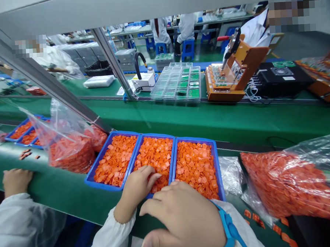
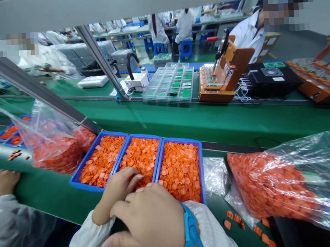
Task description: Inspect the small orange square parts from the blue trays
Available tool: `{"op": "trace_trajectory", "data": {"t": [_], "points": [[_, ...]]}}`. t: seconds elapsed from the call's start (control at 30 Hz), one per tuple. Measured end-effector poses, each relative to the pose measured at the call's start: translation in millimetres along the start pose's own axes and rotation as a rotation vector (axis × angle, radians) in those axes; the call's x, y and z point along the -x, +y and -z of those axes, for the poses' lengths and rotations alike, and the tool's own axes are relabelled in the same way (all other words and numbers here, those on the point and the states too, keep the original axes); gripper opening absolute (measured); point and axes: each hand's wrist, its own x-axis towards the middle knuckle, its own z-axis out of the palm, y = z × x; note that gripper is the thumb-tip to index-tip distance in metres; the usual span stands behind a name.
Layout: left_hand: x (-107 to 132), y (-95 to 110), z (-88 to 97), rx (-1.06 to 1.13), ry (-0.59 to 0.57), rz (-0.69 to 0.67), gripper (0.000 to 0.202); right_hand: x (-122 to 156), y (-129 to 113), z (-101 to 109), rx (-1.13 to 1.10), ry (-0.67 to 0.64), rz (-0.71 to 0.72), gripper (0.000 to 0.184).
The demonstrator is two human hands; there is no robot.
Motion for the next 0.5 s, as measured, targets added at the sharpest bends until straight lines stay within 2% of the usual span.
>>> {"op": "trace_trajectory", "data": {"t": [0.13,0.23,0.3,0.4,0.5], "points": [[-9,-1,5.9,0.149,0.188,-0.028,0.033,4,3,13,-0.167,0.199,-0.058,0.067],[-19,1,19.9,0.300,0.356,-0.062,0.032,7,5,21,-0.365,0.343,-0.010,0.066],[-25,10,32.3,0.426,0.472,-0.096,0.033,8,7,21,-0.513,0.452,0.006,0.058],[-32,38,46.3,0.654,0.642,-0.180,0.038,3,10,12,-0.703,0.616,-0.038,0.046],[-37,81,47.9,0.861,0.770,-0.286,0.043,-10,11,-4,-0.929,0.762,-0.084,0.046]]}}
